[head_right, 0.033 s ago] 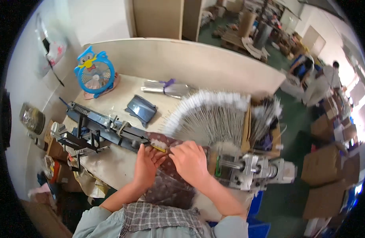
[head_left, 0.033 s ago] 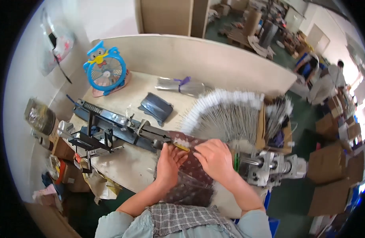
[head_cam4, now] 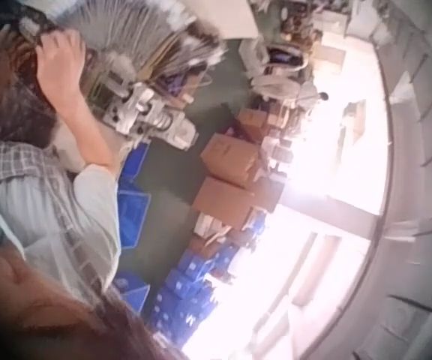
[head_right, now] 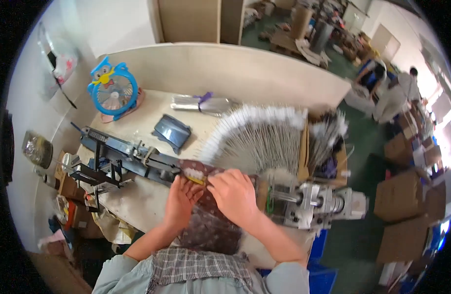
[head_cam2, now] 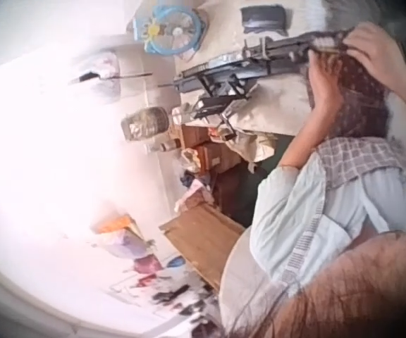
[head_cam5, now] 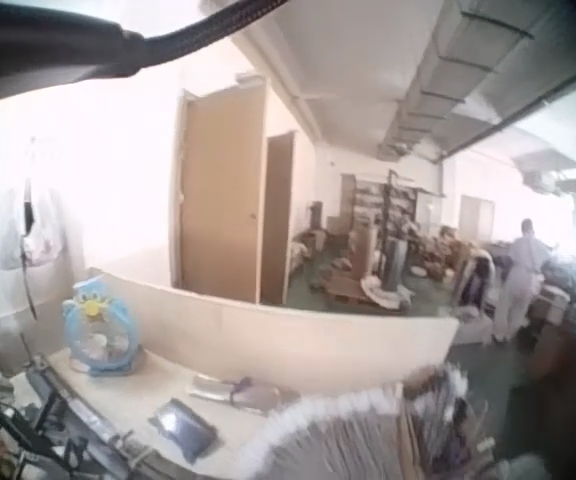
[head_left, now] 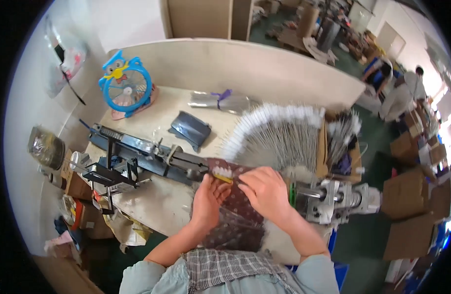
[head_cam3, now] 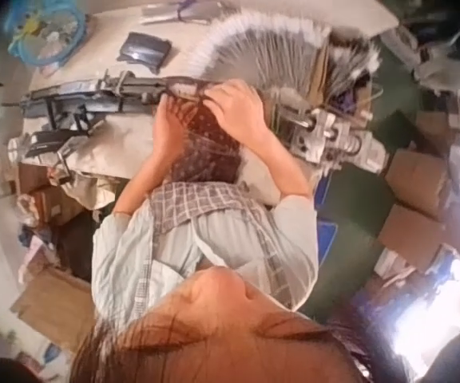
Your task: Manually assembling small white brushes using a mechanical press machine at a factory workbench.
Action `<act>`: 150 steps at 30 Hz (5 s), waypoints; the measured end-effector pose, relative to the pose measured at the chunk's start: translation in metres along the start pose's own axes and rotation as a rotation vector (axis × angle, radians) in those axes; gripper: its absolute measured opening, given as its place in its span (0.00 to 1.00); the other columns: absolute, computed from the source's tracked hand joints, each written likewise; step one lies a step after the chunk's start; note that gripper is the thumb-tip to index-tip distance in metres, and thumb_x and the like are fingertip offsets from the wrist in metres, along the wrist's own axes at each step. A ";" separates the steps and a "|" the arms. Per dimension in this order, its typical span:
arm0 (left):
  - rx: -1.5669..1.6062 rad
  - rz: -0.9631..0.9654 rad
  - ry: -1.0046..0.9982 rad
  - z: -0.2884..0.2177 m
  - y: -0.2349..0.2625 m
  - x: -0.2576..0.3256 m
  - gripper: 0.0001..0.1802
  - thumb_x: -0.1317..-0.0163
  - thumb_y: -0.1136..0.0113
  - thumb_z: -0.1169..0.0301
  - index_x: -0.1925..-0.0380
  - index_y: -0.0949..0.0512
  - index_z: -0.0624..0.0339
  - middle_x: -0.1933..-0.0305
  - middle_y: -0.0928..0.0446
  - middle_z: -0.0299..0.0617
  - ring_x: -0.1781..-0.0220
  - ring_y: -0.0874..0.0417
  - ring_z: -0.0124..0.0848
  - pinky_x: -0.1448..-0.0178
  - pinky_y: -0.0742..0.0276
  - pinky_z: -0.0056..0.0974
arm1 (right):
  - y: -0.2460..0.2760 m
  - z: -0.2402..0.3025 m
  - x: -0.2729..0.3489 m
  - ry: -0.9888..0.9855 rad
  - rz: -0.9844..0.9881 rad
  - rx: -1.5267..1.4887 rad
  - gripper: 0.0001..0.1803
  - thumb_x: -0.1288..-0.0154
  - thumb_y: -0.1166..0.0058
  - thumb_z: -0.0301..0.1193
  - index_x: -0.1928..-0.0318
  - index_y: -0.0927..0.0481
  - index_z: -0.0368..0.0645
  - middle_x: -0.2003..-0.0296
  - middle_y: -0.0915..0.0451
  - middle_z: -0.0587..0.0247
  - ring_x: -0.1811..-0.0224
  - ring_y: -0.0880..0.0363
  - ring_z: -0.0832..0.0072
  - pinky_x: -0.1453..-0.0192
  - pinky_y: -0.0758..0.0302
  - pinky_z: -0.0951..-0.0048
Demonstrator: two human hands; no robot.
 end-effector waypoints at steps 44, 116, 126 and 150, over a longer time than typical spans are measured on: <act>-0.262 -0.230 0.145 0.032 0.041 -0.018 0.07 0.43 0.43 0.72 0.69 0.32 0.55 0.76 0.31 0.34 0.73 0.29 0.27 0.67 0.28 0.36 | -0.061 -0.078 0.145 -0.414 0.494 0.037 0.06 0.42 0.52 0.28 0.63 0.26 0.43 0.68 0.25 0.57 0.66 0.21 0.56 0.66 0.23 0.57; -1.185 0.200 -0.540 -0.053 -0.004 0.048 0.09 0.42 0.39 0.69 0.66 0.19 0.64 0.72 0.20 0.42 0.73 0.19 0.30 0.68 0.24 0.34 | -0.008 -0.027 -0.026 0.099 0.343 -0.113 0.09 0.53 0.37 0.40 0.74 0.15 0.49 0.75 0.19 0.71 0.69 0.26 0.71 0.65 0.28 0.70; -0.385 -0.107 -0.129 -0.047 0.077 0.021 0.21 0.33 0.53 0.56 0.60 0.24 0.64 0.68 0.20 0.44 0.69 0.20 0.31 0.64 0.24 0.34 | -0.079 0.005 -0.057 0.040 0.260 -0.047 0.06 0.49 0.42 0.36 0.73 0.16 0.50 0.74 0.19 0.71 0.66 0.27 0.68 0.62 0.27 0.68; -0.647 0.080 -0.195 -0.011 0.025 -0.019 0.05 0.53 0.42 0.77 0.76 0.28 0.65 0.80 0.26 0.40 0.77 0.24 0.27 0.72 0.29 0.34 | -0.056 0.004 0.011 0.086 0.125 -0.046 0.09 0.46 0.43 0.27 0.63 0.21 0.41 0.71 0.22 0.60 0.70 0.22 0.65 0.70 0.26 0.69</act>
Point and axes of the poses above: each hand's wrist, its own x-axis away from the middle knuckle, its own y-axis out of the back of the hand, z = x × y, the point moved 9 cm from there along -x, towards the middle knuckle
